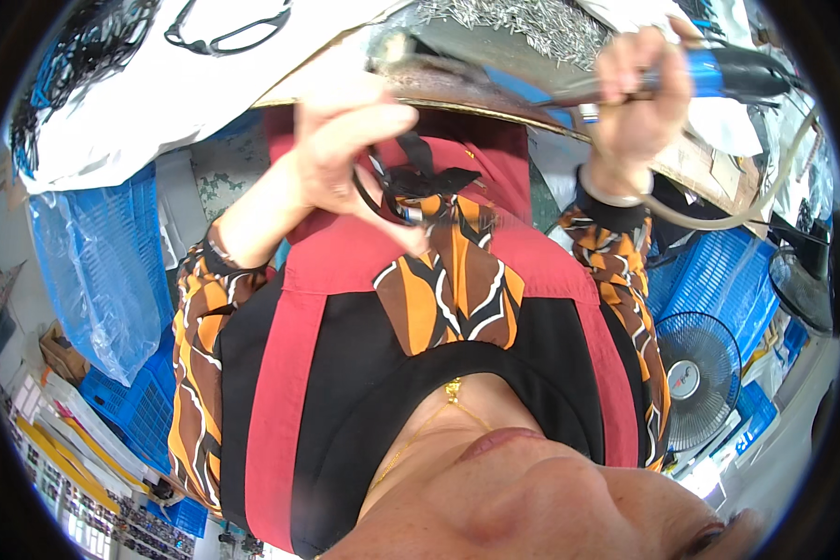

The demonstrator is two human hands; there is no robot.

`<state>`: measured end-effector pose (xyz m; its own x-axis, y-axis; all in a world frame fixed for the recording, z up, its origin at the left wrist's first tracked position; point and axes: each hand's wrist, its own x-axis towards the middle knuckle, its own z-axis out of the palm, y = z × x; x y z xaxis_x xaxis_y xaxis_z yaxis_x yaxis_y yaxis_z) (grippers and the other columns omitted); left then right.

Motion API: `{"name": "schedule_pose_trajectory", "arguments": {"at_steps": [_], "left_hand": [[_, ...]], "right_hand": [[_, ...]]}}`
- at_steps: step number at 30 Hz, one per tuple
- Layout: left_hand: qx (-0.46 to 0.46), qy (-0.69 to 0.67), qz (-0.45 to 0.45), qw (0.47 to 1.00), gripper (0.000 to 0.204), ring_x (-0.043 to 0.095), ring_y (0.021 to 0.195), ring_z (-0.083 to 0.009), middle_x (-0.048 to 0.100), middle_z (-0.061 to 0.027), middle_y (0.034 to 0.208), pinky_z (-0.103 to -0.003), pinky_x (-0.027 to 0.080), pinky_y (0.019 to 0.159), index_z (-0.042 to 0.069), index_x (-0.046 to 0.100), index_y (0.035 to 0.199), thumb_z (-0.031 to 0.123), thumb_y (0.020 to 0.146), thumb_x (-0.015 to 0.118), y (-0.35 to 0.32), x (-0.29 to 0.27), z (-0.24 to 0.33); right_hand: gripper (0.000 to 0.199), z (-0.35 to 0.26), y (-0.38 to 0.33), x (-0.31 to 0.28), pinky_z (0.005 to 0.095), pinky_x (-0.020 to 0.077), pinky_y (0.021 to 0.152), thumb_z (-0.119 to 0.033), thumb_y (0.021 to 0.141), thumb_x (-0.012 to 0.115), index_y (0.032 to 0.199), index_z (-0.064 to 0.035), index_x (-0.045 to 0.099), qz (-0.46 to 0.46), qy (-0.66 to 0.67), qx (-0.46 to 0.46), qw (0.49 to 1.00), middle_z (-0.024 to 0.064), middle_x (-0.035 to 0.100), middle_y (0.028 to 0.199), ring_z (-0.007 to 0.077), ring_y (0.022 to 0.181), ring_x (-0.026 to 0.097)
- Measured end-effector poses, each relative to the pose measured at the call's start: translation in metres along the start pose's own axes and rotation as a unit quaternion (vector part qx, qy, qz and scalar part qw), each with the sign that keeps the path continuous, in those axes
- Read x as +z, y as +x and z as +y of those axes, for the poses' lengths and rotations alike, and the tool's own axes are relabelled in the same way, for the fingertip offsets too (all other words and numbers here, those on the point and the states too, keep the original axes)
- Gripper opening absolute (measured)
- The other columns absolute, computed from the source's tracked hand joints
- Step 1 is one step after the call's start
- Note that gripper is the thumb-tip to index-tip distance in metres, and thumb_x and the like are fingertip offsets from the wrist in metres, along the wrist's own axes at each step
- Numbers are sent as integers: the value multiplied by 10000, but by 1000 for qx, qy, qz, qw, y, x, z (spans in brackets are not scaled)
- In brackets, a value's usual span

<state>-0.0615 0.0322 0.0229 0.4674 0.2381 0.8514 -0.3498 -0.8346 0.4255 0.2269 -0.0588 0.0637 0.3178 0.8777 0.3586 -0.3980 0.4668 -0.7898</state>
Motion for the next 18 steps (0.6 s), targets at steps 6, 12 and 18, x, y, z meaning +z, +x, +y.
{"name": "schedule_pose_trajectory", "arguments": {"at_steps": [6,12,18], "left_hand": [[15,459,-103,882,549,615,849,-249,572,-67,992,-363,512,766,89,694,1120,495,794,867,-4,-117,54],[9,517,-213,829,398,643,829,-195,597,-3,926,-336,534,754,153,701,953,345,709,951,-21,-144,90],[7,472,-294,831,349,659,810,-204,623,-10,872,-323,521,719,119,659,931,271,751,917,-3,-148,98]], "right_hand": [[392,-51,17,-86,330,516,878,-98,964,716,1289,27,536,294,-294,-11,909,122,643,1070,198,952,639],[589,-23,25,-40,394,453,1049,-75,929,727,1445,28,462,169,-556,-288,761,171,548,1394,289,1200,584],[238,67,150,65,424,527,939,-32,894,610,1100,-71,723,-227,-621,-270,700,147,699,1166,346,1099,650]]}}
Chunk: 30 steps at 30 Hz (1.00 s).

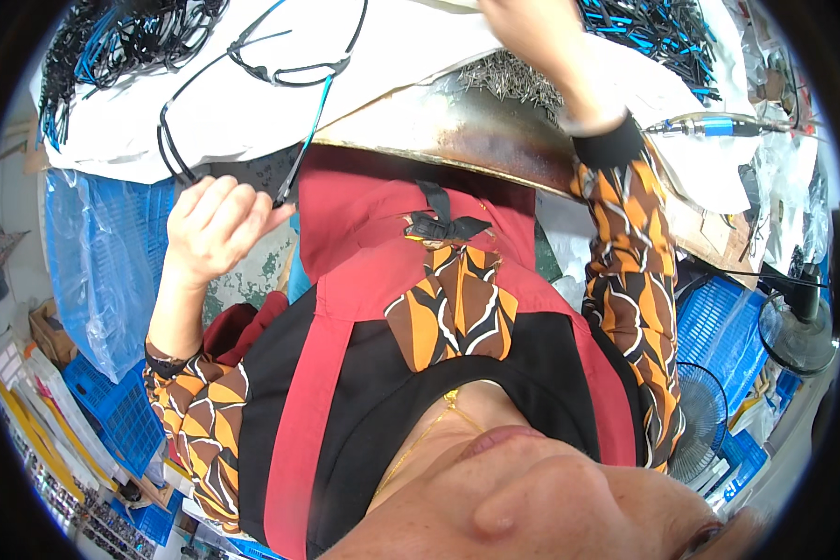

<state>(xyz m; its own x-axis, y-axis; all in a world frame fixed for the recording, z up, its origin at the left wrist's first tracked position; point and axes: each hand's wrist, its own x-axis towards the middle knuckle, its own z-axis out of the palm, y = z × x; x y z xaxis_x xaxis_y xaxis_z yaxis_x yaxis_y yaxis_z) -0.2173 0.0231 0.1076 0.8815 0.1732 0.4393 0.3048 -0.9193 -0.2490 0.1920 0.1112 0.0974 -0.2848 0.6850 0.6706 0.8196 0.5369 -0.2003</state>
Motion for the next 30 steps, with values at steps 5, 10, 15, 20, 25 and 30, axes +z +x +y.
{"name": "schedule_pose_trajectory", "arguments": {"at_steps": [5,10,15,20,25,30], "left_hand": [[-6,8,-21,1000,324,662,814,-207,641,-23,886,-328,523,717,107,671,912,254,753,912,8,-10,1],[-72,28,78,994,315,697,953,-253,674,-56,1037,-354,555,786,89,649,840,257,762,904,58,58,-16],[-247,-81,6,965,519,599,1198,-383,611,-174,1337,-463,459,1068,15,555,1271,270,887,793,98,120,-30],[-242,-130,-11,962,704,572,1225,-363,588,-189,1335,-453,442,1081,59,456,1469,266,884,788,131,96,-41],[-58,-156,87,982,325,645,1072,-334,639,-166,1206,-435,534,894,43,590,1246,247,996,628,286,130,-56],[-89,-202,-143,965,182,696,1042,-305,649,-80,1233,-437,561,863,89,672,1092,207,970,607,379,211,-47]], "right_hand": [[219,25,69,62,459,574,841,-80,927,542,1056,-33,712,-153,-100,33,983,188,730,998,381,952,721],[225,43,91,99,519,583,766,-134,949,536,1087,11,638,-84,-149,178,969,220,737,922,375,892,746],[355,44,91,43,516,557,834,-165,893,605,1186,27,548,-98,25,258,961,281,714,987,453,941,707],[461,43,48,-75,384,557,823,-92,920,589,1349,11,456,71,100,162,979,143,670,982,269,912,694],[389,158,39,-118,380,567,738,-109,899,601,1255,13,501,165,66,330,927,176,687,917,298,836,707],[327,255,13,-87,484,526,934,-275,858,654,1068,-35,727,-100,-220,278,930,243,721,1088,434,1083,665]]}}
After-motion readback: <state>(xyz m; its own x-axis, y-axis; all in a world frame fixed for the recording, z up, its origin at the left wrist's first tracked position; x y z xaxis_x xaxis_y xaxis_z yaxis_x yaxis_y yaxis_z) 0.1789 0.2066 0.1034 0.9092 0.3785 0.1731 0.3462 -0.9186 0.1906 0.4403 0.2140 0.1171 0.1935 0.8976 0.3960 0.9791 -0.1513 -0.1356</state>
